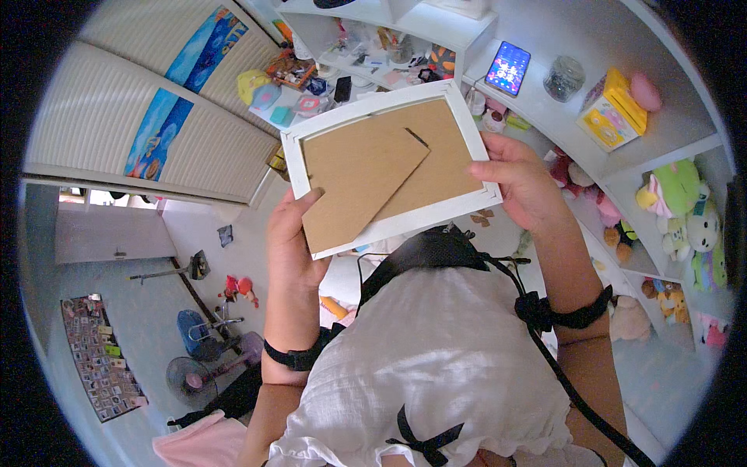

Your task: The person organizes items in a bedroom, moving a smartphone and a small box on a shelf, then rearranging several plush toys on a shelf. They then pick up a picture frame, insert a backing card, and place it on a shelf. Finally, they handle a white stuffed animal.

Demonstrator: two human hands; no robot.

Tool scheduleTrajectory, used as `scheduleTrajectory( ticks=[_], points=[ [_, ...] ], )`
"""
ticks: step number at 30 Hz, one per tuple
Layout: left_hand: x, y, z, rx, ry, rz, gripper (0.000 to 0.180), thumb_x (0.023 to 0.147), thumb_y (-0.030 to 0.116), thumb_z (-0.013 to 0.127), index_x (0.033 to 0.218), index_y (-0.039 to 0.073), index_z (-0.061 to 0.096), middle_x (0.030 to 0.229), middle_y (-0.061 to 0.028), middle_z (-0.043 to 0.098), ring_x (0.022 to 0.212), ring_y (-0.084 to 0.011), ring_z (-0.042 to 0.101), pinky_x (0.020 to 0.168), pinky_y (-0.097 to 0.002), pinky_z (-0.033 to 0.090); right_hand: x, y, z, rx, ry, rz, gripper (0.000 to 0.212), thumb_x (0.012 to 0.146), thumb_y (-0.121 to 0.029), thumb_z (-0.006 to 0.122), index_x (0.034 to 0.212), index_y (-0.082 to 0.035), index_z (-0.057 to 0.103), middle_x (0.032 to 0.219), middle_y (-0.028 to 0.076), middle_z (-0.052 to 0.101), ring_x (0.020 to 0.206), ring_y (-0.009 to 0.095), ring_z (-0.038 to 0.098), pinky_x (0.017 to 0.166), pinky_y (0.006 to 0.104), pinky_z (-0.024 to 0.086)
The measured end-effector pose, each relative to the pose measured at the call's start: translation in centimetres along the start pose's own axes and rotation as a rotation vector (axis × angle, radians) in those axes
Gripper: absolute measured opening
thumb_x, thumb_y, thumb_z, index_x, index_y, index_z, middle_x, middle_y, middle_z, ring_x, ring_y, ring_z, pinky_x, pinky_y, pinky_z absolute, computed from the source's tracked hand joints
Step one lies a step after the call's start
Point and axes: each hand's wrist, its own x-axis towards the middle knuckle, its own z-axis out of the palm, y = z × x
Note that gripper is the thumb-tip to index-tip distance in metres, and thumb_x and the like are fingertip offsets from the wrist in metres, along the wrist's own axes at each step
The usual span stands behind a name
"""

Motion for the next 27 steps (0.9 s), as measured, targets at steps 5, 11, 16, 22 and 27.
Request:
scheduleTrajectory(
  ticks=[5,11,16,22,27],
  points=[
    [0.2,-0.5,0.0,-0.062,-0.002,-0.037,0.035,0.078,0.015,0.047,0.107,-0.003,0.040,0.099,-0.0149,0.051,0.087,-0.0219,0.054,0.072,-0.0328,0.048,0.1,0.1,0.3,0.136,0.054,-0.031,0.042,0.070,-0.007,0.054,0.109,0.003,0.043,0.101,0.011,0.053,0.090,0.017,0.053,0.079,0.0300,0.043],
    [0.7,-1.0,-0.8,-0.172,-0.038,-0.108,0.034,0.078,0.025,0.050,0.104,0.003,0.046,0.099,-0.0121,0.053,0.090,-0.0229,0.053,0.076,-0.0345,0.045,-0.3,0.1,0.5,0.307,0.003,0.015,0.053,0.069,-0.007,0.053,0.119,0.001,0.034,0.109,0.012,0.048,0.095,0.023,0.051,0.080,0.0387,0.043],
    [0.8,-1.4,-0.5,-0.165,0.029,-0.085,0.037,0.078,0.027,0.051,0.106,0.003,0.045,0.100,-0.0115,0.052,0.091,-0.0238,0.052,0.078,-0.0366,0.043,-0.3,0.2,0.8,0.219,0.029,-0.039,0.061,0.068,-0.006,0.053,0.123,-0.001,0.028,0.114,0.013,0.044,0.102,0.025,0.047,0.082,0.0418,0.042],
    [0.3,-1.4,-0.4,-0.179,-0.065,-0.040,0.038,0.079,0.022,0.050,0.110,0.003,0.041,0.104,-0.0119,0.050,0.094,-0.0232,0.051,0.080,-0.0370,0.043,-0.1,0.7,0.9,0.184,0.100,-0.085,0.065,0.066,-0.004,0.054,0.125,-0.003,0.026,0.116,0.013,0.042,0.103,0.024,0.046,0.083,0.0386,0.041],
    [0.3,-1.5,-0.4,-0.144,-0.092,0.006,0.038,0.077,0.011,0.052,0.113,0.003,0.039,0.107,-0.0114,0.049,0.096,-0.0218,0.051,0.080,-0.0350,0.044,-0.2,1.1,0.6,0.083,0.204,-0.159,0.055,0.068,-0.002,0.056,0.117,-0.007,0.033,0.112,0.013,0.044,0.098,0.023,0.048,0.079,0.0346,0.042]
  ],
)
